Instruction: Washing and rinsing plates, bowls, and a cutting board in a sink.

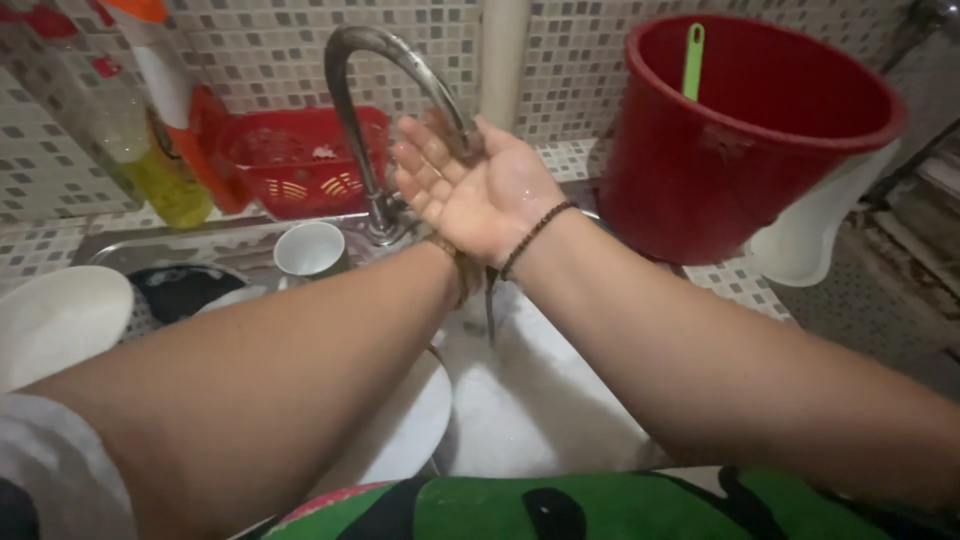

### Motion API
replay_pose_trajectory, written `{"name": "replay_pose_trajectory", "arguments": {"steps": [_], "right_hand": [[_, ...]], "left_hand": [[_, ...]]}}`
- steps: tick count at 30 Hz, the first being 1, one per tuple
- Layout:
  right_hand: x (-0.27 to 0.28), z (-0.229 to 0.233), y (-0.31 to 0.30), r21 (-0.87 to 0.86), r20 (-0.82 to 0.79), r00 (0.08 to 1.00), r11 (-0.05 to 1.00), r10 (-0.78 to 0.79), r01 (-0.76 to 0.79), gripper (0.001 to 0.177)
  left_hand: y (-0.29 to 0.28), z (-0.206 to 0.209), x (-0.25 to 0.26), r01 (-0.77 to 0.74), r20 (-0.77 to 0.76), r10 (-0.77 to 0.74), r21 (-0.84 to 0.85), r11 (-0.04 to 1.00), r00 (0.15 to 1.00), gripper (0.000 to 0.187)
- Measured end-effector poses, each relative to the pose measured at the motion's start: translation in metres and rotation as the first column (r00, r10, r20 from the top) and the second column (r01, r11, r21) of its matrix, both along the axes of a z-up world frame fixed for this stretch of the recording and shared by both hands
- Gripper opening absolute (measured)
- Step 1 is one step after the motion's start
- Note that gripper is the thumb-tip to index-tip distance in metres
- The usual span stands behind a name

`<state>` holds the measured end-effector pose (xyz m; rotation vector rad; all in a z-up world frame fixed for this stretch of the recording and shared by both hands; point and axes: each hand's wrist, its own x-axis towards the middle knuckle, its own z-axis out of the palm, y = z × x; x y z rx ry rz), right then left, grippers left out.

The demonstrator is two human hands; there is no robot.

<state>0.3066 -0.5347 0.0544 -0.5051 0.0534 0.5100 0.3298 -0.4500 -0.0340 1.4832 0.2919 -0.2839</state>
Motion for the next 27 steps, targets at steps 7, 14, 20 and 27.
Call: {"name": "replay_pose_trajectory", "arguments": {"steps": [7,14,20,27], "right_hand": [[-0.004,-0.01,-0.033,-0.052,0.045,0.992,0.992,0.115,-0.112,0.045],[-0.024,-0.051,-0.05,-0.625,0.471,0.879,0.678,-0.067,0.387,0.027],[-0.056,-0.067,-0.014,-0.494,0.869,0.448,0.41,0.211,0.766,0.036],[-0.007,-0.088,-0.049,-0.576,0.612,0.626,-0.271,0.483,0.772,0.054]], "left_hand": [[-0.008,0.002,-0.001,-0.032,0.01,0.031,0.064,0.997,0.999,0.02],[0.007,0.033,-0.033,-0.189,0.008,0.189,-0.002,0.982,0.982,0.022],[0.029,0.064,-0.06,-0.413,-0.104,0.4,-0.279,0.867,0.91,0.035],[0.061,0.067,-0.095,-0.313,-0.141,0.285,-0.575,0.756,0.948,0.03]]}}
